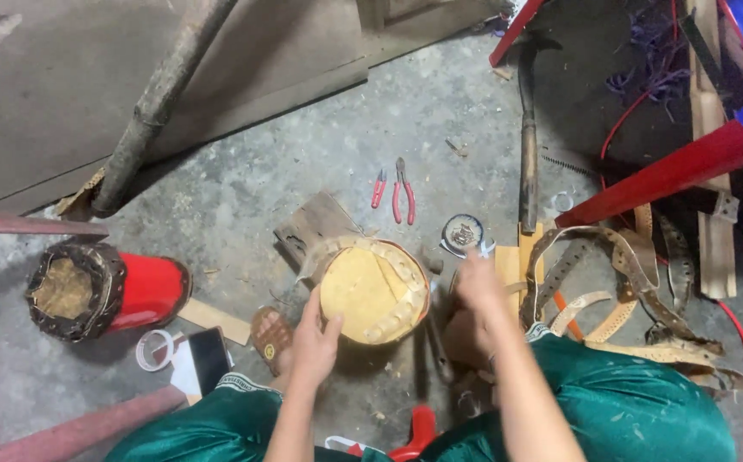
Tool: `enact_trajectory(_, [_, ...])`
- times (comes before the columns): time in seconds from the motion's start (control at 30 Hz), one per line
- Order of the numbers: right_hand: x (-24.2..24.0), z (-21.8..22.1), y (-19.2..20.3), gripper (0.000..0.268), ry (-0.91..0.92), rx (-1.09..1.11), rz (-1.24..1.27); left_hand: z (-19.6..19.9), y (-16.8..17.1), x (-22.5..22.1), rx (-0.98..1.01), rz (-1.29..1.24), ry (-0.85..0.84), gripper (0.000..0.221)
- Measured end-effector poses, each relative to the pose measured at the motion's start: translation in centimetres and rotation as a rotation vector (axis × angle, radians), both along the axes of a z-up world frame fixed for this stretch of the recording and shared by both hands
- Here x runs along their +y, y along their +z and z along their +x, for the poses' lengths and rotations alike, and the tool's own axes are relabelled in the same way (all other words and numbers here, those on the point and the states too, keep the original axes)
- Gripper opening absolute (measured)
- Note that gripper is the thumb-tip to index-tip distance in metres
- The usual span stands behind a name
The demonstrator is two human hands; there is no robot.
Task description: Stretching a leather skin over a drum frame and securing it with nails using a hammer and pliers.
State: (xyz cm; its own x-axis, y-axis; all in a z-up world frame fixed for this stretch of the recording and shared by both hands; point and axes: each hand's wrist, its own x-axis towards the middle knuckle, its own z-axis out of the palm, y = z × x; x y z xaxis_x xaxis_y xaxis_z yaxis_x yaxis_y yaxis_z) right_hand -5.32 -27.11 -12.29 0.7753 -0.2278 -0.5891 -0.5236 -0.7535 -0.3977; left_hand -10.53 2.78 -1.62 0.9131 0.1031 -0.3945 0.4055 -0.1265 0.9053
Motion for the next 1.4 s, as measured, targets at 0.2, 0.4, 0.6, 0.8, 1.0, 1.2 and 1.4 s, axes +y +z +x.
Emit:
enact_trajectory(0.2, [3.7,5.0,11.3,0.053,0.361,-0.566,0.224,4.8,5.8,0.5,0.328,0.363,-0.261,0.075])
enact_trajectory(0.4, [8.5,4.5,12.5,0.049,0.577,-0.339,0.067,10.3,5.1,-0.2,-0.187,0.984,-0.332,0.034])
enact_trajectory(0.6, [8.7,4.3,12.4,0.050,0.533,-0.414,0.041,15.7,3.3,-0.8,0.136,0.781,-0.581,0.023])
enact_trajectory(0.8, [8.6,4.2,12.2,0.053,0.541,-0.417,0.072,15.0,0.1,-0.6,0.241,0.810,-0.585,0.032])
enact_trajectory(1.0, [8.1,4.3,11.0,0.059,0.474,-0.448,0.157,12.0,4.9,-3.7,0.190,0.829,-0.344,0.029])
enact_trajectory(1.2, [8.5,4.2,11.1,0.041,0.579,-0.592,0.060,11.5,7.6,-4.3,0.327,0.745,-0.235,0.041])
enact_trajectory(1.4, [9.0,4.1,10.1,0.040,0.686,-0.598,-0.053,10.5,8.0,-1.9,0.357,0.607,-0.313,0.036])
